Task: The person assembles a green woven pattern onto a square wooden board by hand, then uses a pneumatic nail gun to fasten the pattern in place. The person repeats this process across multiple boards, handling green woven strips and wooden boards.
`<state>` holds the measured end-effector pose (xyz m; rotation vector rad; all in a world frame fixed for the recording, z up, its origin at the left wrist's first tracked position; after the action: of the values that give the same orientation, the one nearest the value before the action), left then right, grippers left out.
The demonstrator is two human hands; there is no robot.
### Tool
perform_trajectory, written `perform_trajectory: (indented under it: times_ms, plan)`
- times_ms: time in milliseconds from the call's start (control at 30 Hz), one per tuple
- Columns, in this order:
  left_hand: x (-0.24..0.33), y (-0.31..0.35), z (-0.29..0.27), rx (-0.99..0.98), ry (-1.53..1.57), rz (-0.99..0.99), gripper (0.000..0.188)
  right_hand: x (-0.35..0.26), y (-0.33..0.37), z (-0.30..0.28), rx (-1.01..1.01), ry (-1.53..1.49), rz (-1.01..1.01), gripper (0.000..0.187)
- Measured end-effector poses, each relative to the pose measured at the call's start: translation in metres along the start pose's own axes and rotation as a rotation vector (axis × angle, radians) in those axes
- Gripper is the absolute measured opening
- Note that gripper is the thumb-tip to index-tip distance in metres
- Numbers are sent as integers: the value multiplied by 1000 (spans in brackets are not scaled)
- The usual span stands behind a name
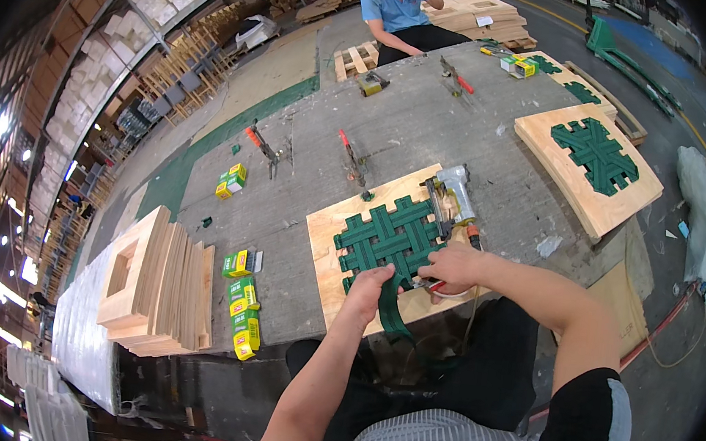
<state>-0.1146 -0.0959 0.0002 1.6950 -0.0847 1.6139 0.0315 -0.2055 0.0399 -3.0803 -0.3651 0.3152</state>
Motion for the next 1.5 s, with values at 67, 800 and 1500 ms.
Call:
perform_trajectory:
  times_ms: [67, 800, 1500]
  plan:
    - [-2, 5, 5, -9, -57, 17, 32, -4, -8, 4, -38, -5, 5, 49]
    - [-140, 113, -109, 404, 485, -224, 17, 152, 109, -10, 789, -42, 981, 27]
    - [-128, 87, -120, 703, 413, -68, 30, 213, 66, -30, 683, -85, 1190, 60]
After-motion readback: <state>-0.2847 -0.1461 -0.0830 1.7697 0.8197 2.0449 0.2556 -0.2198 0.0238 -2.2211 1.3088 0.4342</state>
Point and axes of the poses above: each hand's wrist, its own y-axis away from the middle knuckle, its own z-axis out of the palm, x = y × z, the point moved 7 cm from there along -y, towards the middle knuckle, and after that the axes turned 12 degrees about x, right-handed, at the moved point
